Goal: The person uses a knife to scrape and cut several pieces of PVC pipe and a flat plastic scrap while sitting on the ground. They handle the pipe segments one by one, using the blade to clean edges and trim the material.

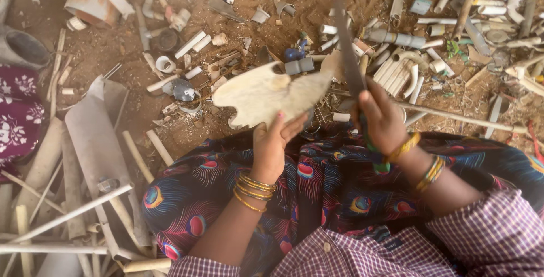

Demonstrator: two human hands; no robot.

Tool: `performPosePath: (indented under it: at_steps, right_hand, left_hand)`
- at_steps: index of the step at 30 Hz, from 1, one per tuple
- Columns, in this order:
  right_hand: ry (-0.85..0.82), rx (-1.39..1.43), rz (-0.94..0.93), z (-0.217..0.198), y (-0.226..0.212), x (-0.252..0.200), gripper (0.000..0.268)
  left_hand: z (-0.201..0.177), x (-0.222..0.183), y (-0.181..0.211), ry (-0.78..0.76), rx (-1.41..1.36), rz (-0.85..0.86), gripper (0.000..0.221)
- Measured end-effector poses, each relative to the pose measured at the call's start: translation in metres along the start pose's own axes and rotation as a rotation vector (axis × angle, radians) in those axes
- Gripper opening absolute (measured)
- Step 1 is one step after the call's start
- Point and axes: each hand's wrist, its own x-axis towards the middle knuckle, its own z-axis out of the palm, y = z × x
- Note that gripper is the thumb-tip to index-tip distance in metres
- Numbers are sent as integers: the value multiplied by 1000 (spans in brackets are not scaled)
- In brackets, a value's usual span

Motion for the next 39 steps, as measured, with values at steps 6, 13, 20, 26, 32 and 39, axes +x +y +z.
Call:
performPosePath:
  at_steps: [6,13,20,26,32,39]
  right_hand:
    - [-258,-729,-443,29,-16,-37,66]
    - [-325,-1146,-242,38,-29,-31,78]
    - [-406,-1081,-211,31,-32,-32,74]
    - [-469,-1205,-124,22,-41,-29,76]
    - [-414,-1147,-137,10,-41,-29,70]
    - [-396,-1083,-254,5,-36,-31,76]
  left_hand:
    - [-6,9,1,149,-119,121,38]
    - [-7,9,3,170,-122,125,46]
    - [-10,13,4,217,-71,129,46]
    - [-9,18,3,242,-86,147,46]
    - [-9,20,7,213,-67,212,48]
    - [-7,16,7,204,-16,189,48]
